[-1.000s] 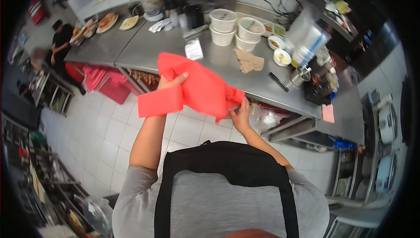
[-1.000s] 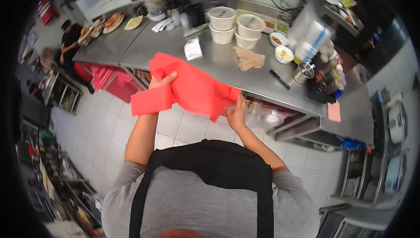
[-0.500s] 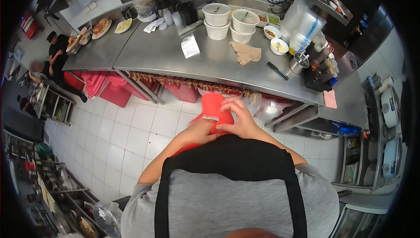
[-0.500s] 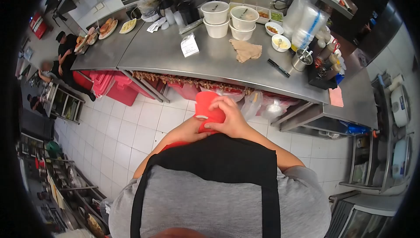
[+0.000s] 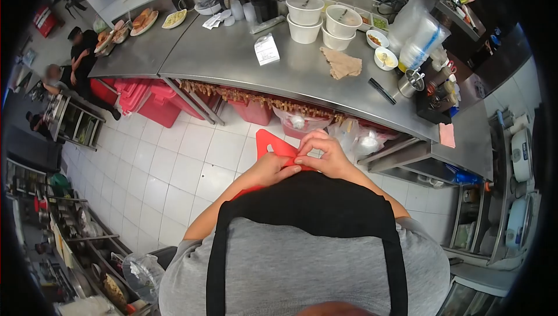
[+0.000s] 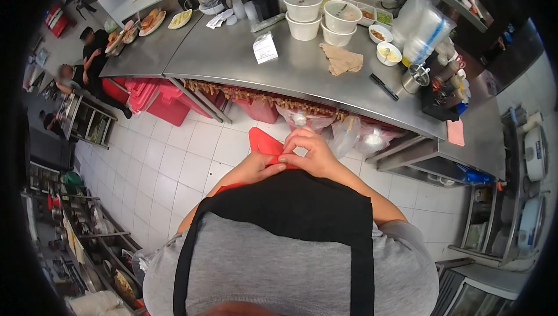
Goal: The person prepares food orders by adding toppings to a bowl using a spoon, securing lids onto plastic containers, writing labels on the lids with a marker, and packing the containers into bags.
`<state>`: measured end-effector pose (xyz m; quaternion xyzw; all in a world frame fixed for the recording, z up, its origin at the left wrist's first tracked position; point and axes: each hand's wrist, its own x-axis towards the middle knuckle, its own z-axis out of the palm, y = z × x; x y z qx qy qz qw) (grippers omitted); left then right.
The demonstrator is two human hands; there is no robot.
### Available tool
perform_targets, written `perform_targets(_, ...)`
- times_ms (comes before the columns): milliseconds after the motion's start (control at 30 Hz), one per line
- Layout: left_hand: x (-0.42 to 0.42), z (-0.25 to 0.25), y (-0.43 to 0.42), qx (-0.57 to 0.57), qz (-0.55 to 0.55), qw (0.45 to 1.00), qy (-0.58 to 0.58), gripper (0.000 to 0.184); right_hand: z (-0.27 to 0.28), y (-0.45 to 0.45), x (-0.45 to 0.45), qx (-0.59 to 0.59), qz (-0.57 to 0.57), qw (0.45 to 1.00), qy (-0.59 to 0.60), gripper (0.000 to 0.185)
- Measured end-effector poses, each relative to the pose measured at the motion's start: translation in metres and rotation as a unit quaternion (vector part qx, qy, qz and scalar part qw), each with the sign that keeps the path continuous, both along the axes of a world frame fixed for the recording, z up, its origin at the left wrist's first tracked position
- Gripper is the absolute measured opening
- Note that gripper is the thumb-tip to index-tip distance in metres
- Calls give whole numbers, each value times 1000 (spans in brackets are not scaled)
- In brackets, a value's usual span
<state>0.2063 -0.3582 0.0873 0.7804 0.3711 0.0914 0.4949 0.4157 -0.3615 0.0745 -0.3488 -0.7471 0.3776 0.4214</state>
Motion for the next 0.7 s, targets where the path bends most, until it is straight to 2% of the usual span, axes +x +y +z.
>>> perform_targets(33,-2,-3,1,46,3,998,-37,18,2,1,-2,-2,7,1000,-3,26)
perform_targets(133,-8,-19,3,153,6,980,-129,17,17,-5,-13,-110,-12,994,13,33)
perform_targets(233,-8,-21,-3,180,17,972,-152,28,8,-2,-17,-13,40,997,-68,46)
perform_targets(300,-10,-7,-10,176,54,975,-121,41,14,8,-6,-239,110,947,-183,50)
perform_targets(333,-11,4,-11,120,62,986,-98,46,16,11,-2,-346,142,897,-237,52)
perform_targets(400,-12,21,-14,4,76,996,-51,57,10,6,-3,-240,101,950,-173,45)
perform_targets(467,-21,-10,-12,76,70,993,-64,61,3,7,-7,-166,67,979,-93,37)
perform_targets(500,-20,-9,-12,113,66,989,-71,63,0,9,-11,-146,55,987,-46,33)
perform_targets(633,-20,1,-16,55,142,988,-37,56,7,10,-21,-139,23,984,111,22)
perform_targets(700,-24,-17,-13,59,142,987,-36,46,5,12,-22,-54,-10,994,98,22)
